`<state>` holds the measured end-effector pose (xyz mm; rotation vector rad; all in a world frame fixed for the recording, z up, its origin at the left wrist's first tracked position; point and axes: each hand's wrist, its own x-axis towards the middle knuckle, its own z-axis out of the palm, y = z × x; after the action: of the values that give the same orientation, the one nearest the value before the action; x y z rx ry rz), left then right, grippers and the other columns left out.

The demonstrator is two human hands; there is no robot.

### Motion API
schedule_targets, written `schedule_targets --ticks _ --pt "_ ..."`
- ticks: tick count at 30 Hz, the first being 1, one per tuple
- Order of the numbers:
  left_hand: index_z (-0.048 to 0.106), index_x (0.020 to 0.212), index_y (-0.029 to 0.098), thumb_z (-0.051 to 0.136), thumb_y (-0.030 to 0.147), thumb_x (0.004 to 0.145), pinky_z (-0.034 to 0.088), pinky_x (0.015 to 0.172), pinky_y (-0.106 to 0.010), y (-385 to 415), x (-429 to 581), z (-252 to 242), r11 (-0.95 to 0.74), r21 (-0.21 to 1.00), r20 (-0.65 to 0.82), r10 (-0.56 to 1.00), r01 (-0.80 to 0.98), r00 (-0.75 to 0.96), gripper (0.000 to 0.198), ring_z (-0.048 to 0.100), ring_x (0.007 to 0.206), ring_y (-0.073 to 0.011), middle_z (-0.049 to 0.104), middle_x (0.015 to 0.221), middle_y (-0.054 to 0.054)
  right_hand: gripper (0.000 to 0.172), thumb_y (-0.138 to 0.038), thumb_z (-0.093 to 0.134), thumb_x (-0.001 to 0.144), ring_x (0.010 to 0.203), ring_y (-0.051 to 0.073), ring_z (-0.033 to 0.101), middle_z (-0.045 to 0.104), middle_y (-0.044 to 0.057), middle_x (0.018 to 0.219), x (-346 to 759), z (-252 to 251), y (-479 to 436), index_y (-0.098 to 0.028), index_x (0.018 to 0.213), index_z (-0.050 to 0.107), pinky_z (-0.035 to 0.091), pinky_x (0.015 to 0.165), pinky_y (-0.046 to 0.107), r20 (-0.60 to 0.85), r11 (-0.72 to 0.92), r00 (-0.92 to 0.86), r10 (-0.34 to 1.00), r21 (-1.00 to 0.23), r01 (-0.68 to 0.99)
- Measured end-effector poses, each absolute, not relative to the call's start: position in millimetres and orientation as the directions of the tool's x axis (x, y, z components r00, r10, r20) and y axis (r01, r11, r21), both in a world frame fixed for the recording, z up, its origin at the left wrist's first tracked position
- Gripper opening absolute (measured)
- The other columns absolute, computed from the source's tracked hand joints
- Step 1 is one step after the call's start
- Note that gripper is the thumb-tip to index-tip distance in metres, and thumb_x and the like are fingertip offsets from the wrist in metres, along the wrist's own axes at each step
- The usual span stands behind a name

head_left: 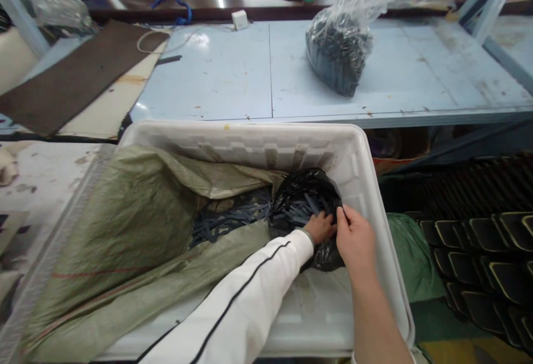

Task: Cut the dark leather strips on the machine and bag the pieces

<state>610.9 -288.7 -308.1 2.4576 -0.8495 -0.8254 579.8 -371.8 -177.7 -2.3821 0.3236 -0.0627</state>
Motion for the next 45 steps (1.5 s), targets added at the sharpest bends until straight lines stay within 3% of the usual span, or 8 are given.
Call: schedule_targets --ticks 7,13,21,28,35,40,42,45 --pt "0.048 0.134 0.047 0.053 0.032 0.088 0.024 0.098 -0.074 -233.0 586.8 -351.2 -0.748 0.638 -0.552 -0.611 -0.184 0.568 0.048 0.032 0.136 -0.0421 0.031 0.156 -0.002 0.049 -0.046 0.039 0.093 0.086 0.026 0.065 0.072 0.016 0.099 579.2 -169.1 -367.9 -0.011 0.100 0.072 0.045 0.073 0.031 0.025 -0.692 0.955 -0.296 -0.695 -0.196" --pt "0.070 0.112 0.027 0.065 0.039 0.079 0.049 0.090 -0.037 -176.4 605.2 -346.4 -0.726 0.685 -0.568 -0.477 0.064 0.671 0.036 0.063 0.106 -0.0252 0.070 0.115 -0.003 0.039 -0.034 0.041 0.090 0.074 0.025 0.062 0.071 0.015 0.088 583.8 -176.6 -378.4 -0.011 0.103 0.069 0.038 0.063 0.030 -0.120 -0.873 0.958 -0.262 -0.394 -0.288" --pt "0.063 0.105 0.011 0.057 0.036 0.086 0.045 0.089 -0.036 -106.6 621.0 -347.7 -0.831 0.418 -0.579 0.067 0.367 0.812 0.032 0.062 0.105 -0.0281 0.068 0.105 -0.019 0.038 -0.042 0.047 0.089 0.062 0.022 0.056 0.066 0.014 0.070 587.2 -176.9 -376.6 -0.012 0.079 0.068 0.028 0.055 0.029 -0.244 -0.937 0.932 -0.270 -0.156 -0.312" --pt "0.063 0.094 0.014 0.025 0.031 0.099 0.046 0.082 -0.029 -216.3 601.5 -299.5 -0.776 0.615 -0.391 -0.144 0.141 0.909 0.042 0.066 0.092 -0.0197 0.069 0.095 -0.014 0.047 -0.045 0.042 0.091 0.057 0.021 0.052 0.065 0.014 0.066 584.4 -168.4 -388.7 -0.013 0.077 0.073 0.027 0.054 0.030 -0.136 -0.926 0.926 -0.352 -0.096 -0.366" --pt "0.065 0.088 0.014 0.040 0.031 0.095 0.050 0.079 -0.032 -272.7 575.0 -277.3 -0.630 0.754 -0.228 -0.518 -0.187 0.825 0.031 0.065 0.086 -0.0215 0.069 0.088 -0.012 0.050 -0.045 0.038 0.092 0.057 0.023 0.060 0.067 0.015 0.066 583.8 -190.4 -399.7 -0.014 0.077 0.073 0.035 0.053 0.032 -0.214 -0.966 0.947 -0.241 -0.036 -0.255" --pt "0.067 0.088 0.014 0.043 0.031 0.093 0.050 0.073 -0.028 -242.0 562.8 -296.5 -0.622 0.769 -0.286 -0.544 -0.150 0.789 0.030 0.065 0.079 -0.0178 0.070 0.086 -0.009 0.045 -0.045 0.041 0.091 0.064 0.026 0.065 0.070 0.016 0.070 585.0 -208.5 -405.6 -0.015 0.078 0.072 0.040 0.055 0.032 -0.372 -0.982 0.911 -0.176 0.004 -0.188" --pt "0.067 0.090 0.018 0.052 0.024 0.088 0.049 0.074 -0.023 -210.4 566.2 -308.0 -0.630 0.766 -0.323 -0.550 -0.128 0.770 0.017 0.064 0.080 -0.0141 0.070 0.088 -0.003 0.044 -0.045 0.042 0.091 0.067 0.027 0.066 0.070 0.017 0.072 585.8 -209.0 -405.9 -0.015 0.079 0.072 0.040 0.056 0.032 -0.387 -0.977 0.900 -0.200 0.013 -0.212" --pt "0.066 0.096 0.015 0.043 0.009 0.086 0.048 0.076 -0.025 -154.5 577.9 -331.3 -0.738 0.673 -0.424 -0.437 -0.047 0.793 0.026 0.063 0.082 -0.0152 0.070 0.090 -0.005 0.044 -0.047 0.044 0.090 0.068 0.028 0.066 0.070 0.017 0.073 586.8 -205.7 -404.1 -0.015 0.079 0.072 0.039 0.056 0.033 -0.403 -0.972 0.889 -0.217 0.003 -0.236"
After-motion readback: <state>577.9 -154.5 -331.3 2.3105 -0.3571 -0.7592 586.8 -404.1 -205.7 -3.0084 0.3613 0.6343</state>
